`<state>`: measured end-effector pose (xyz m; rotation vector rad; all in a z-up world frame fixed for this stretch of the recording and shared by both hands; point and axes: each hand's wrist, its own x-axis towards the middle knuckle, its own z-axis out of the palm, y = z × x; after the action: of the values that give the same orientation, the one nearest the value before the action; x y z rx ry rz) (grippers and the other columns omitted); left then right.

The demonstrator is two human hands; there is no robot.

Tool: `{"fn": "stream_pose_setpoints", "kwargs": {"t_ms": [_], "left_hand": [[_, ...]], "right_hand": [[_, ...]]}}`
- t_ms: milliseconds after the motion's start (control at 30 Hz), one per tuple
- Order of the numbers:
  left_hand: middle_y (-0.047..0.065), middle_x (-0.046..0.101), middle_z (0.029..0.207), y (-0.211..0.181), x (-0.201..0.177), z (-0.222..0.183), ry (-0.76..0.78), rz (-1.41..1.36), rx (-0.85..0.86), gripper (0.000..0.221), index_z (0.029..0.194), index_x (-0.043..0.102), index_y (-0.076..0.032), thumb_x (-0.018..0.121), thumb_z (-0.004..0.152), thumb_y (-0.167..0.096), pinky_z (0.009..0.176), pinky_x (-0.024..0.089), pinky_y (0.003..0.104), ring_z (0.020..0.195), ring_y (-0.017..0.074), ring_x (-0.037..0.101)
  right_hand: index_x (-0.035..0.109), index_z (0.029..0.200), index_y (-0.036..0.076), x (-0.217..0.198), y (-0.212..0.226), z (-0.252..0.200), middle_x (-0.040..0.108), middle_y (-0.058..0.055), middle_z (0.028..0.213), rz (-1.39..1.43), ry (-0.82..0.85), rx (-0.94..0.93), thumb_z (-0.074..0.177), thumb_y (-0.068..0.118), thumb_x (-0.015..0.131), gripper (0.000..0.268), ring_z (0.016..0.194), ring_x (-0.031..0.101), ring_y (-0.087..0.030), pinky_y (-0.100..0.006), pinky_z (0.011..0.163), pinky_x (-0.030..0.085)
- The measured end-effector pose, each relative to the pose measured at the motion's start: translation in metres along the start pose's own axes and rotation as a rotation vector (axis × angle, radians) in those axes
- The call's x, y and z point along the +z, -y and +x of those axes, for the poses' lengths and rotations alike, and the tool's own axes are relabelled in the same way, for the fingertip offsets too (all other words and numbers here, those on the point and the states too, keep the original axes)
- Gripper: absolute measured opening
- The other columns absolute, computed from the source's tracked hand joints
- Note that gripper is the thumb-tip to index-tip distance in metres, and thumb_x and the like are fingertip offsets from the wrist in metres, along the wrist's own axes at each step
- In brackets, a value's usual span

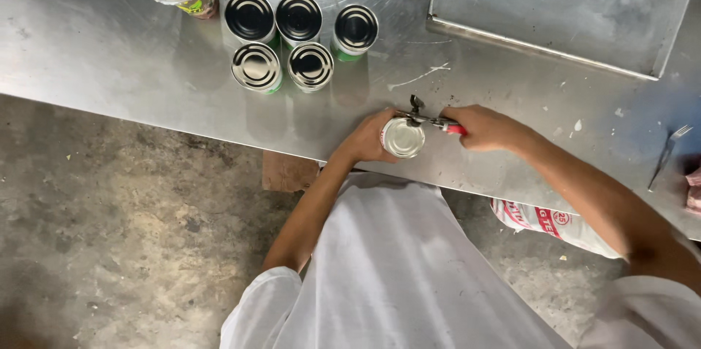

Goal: The person opens several cans of condensed milk using a manual can opener, removes the lids, and places the open cans onto a baking tray.

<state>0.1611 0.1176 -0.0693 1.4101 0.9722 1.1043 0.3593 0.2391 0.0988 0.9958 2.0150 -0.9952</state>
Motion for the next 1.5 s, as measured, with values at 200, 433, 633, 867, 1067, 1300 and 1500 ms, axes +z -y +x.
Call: {"fn": "stream_pose_setpoints", "kwargs": {"t_ms": [200, 433, 633, 867, 1067, 1300, 1500], "left_hand": [[0.016, 0.072, 0.097, 0.013, 0.007, 0.011, -0.063, -0.157, 0.204, 0.073, 0.103, 0.066, -0.003, 0.097, 0.048, -0.04, 0.091, 0.051, 0.044, 0.094, 0.0314, 0.069], [0.01, 0.073, 0.096, 0.009, 0.036, 0.004, -0.19, 0.035, 0.319, 0.055, 0.09, 0.063, 0.001, 0.086, 0.065, -0.043, 0.108, 0.038, 0.041, 0.099, 0.0248, 0.065], [0.017, 0.072, 0.09, 0.016, 0.054, 0.001, -0.314, 0.21, 0.33, 0.055, 0.089, 0.068, 0.001, 0.082, 0.07, -0.049, 0.102, 0.042, 0.046, 0.096, 0.0339, 0.067], [0.01, 0.072, 0.098, 0.022, 0.037, 0.012, -0.12, -0.175, 0.232, 0.066, 0.099, 0.073, -0.007, 0.096, 0.047, -0.04, 0.099, 0.046, 0.043, 0.097, 0.029, 0.066], [0.02, 0.059, 0.124, -0.004, 0.029, -0.019, -0.093, -0.178, 0.136, 0.086, 0.128, 0.055, -0.003, 0.085, 0.057, -0.042, 0.113, 0.028, 0.061, 0.122, 0.0437, 0.052], [0.025, 0.055, 0.13, 0.009, 0.056, -0.038, -0.195, -0.008, -0.014, 0.099, 0.134, 0.046, -0.001, 0.071, 0.065, -0.068, 0.118, 0.022, 0.058, 0.131, 0.0398, 0.047], [0.018, 0.062, 0.109, 0.023, 0.075, -0.026, -0.517, 0.06, 0.248, 0.059, 0.117, 0.057, -0.002, 0.07, 0.082, -0.047, 0.094, 0.048, 0.049, 0.102, 0.0371, 0.062]], "right_hand": [[0.06, 0.097, 0.021, -0.002, -0.008, 0.065, 0.071, -0.007, 0.084, -0.413, -0.176, -0.184, 0.075, 0.016, 0.064, 0.023, 0.086, 0.071, -0.034, -0.047, 0.078, 0.055], [0.069, 0.084, 0.014, 0.001, 0.007, 0.04, 0.072, -0.011, 0.075, -0.613, -0.255, 0.086, 0.074, 0.021, 0.065, 0.012, 0.077, 0.074, -0.034, -0.046, 0.066, 0.059], [0.064, 0.078, 0.011, 0.021, 0.004, 0.032, 0.069, -0.012, 0.068, -0.654, -0.347, 0.063, 0.076, 0.016, 0.062, 0.006, 0.07, 0.073, -0.035, -0.048, 0.059, 0.057], [0.057, 0.059, 0.006, 0.035, 0.023, 0.003, 0.053, -0.012, 0.047, -0.712, -0.479, 0.281, 0.072, 0.003, 0.069, 0.018, 0.047, 0.06, -0.029, -0.041, 0.038, 0.046], [0.049, 0.13, -0.006, -0.003, 0.079, -0.067, 0.065, -0.039, 0.102, 0.065, -0.155, 0.187, 0.076, 0.004, 0.069, 0.058, 0.096, 0.063, -0.057, -0.065, 0.079, 0.051], [0.052, 0.132, 0.013, 0.061, 0.046, -0.068, 0.07, -0.024, 0.097, -0.011, -0.128, 0.419, 0.088, 0.027, 0.056, 0.046, 0.098, 0.069, -0.044, -0.053, 0.082, 0.056], [0.06, 0.123, 0.024, 0.043, -0.006, -0.033, 0.075, -0.019, 0.089, -0.054, 0.136, 0.52, 0.08, 0.027, 0.06, 0.043, 0.094, 0.072, -0.041, -0.048, 0.08, 0.06]]}}
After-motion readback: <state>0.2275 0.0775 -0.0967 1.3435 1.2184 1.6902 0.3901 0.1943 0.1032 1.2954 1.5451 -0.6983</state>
